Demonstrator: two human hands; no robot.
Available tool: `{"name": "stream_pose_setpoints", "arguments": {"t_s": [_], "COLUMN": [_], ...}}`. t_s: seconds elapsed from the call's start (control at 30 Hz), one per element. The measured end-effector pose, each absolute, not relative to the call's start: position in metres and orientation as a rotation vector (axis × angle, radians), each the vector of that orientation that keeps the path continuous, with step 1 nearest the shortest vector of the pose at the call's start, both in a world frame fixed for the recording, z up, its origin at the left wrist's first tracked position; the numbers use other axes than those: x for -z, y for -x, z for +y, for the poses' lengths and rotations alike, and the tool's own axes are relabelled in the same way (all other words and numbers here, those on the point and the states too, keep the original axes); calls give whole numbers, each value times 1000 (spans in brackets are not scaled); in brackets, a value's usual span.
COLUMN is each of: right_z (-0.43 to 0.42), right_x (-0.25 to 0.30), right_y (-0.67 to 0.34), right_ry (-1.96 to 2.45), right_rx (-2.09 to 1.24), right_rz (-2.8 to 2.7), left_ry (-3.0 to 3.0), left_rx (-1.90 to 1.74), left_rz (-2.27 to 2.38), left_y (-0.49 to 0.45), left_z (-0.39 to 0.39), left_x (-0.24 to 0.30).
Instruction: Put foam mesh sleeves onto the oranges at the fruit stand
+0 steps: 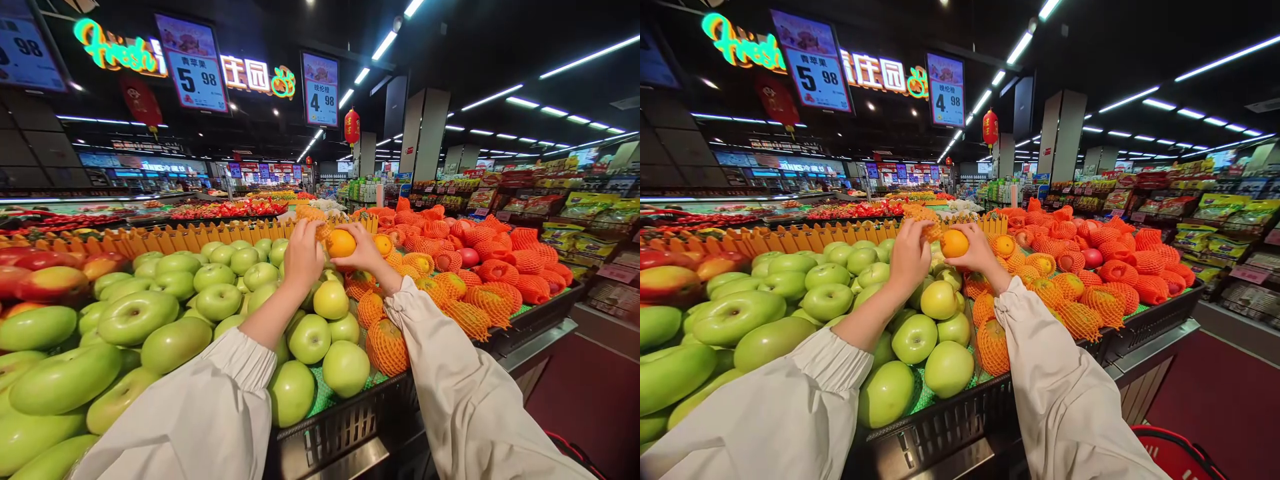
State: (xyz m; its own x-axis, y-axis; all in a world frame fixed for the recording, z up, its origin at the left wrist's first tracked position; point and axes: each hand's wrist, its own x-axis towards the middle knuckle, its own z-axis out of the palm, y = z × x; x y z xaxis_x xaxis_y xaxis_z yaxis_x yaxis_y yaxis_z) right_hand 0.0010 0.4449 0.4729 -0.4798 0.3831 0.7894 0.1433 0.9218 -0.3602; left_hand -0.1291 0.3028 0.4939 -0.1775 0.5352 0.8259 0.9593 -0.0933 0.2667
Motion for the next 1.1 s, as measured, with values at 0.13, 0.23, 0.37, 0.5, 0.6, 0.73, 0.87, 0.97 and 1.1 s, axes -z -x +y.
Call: {"name": "stream_pose_setpoints", "arguments": {"t_s": [0.13, 0.23, 0.37, 0.5, 0.6, 0.73, 0.87, 0.97, 1.1], "right_z": [450, 451, 451, 454, 452, 446, 446, 447, 442], "right_x": [-471, -471, -472, -471, -472, -483, -493, -495, -494], "right_y": [1, -1, -4, -2, -2, -15, -36, -41, -36], "right_ry": [382, 299, 169, 133, 137, 183, 454, 554, 412], "right_rx": [-322, -297, -231, -235, -253, -185, -201, -353, -542], "right_rz": [-2048, -2117, -2430, -2510, -2485, -2557, -2734, -2879, -2994], "left_ry": [1608, 1578, 1566, 1600, 1647, 1680, 1685, 1702, 1723], "left_rx": [1230, 1231, 1225, 1185, 1140, 1074, 1036, 1018, 972], "left_rz": [-1703, -1808, -1879, -1925, -1940, -1991, -2049, -2037, -1970], "left_y": [130, 129, 127, 126, 126, 125, 124, 125, 128], "left_z": [306, 305, 304, 304, 304, 304, 303, 304, 307], "left_x": [-491, -491, -492, -493, -493, -493, -493, -491, -489]}}
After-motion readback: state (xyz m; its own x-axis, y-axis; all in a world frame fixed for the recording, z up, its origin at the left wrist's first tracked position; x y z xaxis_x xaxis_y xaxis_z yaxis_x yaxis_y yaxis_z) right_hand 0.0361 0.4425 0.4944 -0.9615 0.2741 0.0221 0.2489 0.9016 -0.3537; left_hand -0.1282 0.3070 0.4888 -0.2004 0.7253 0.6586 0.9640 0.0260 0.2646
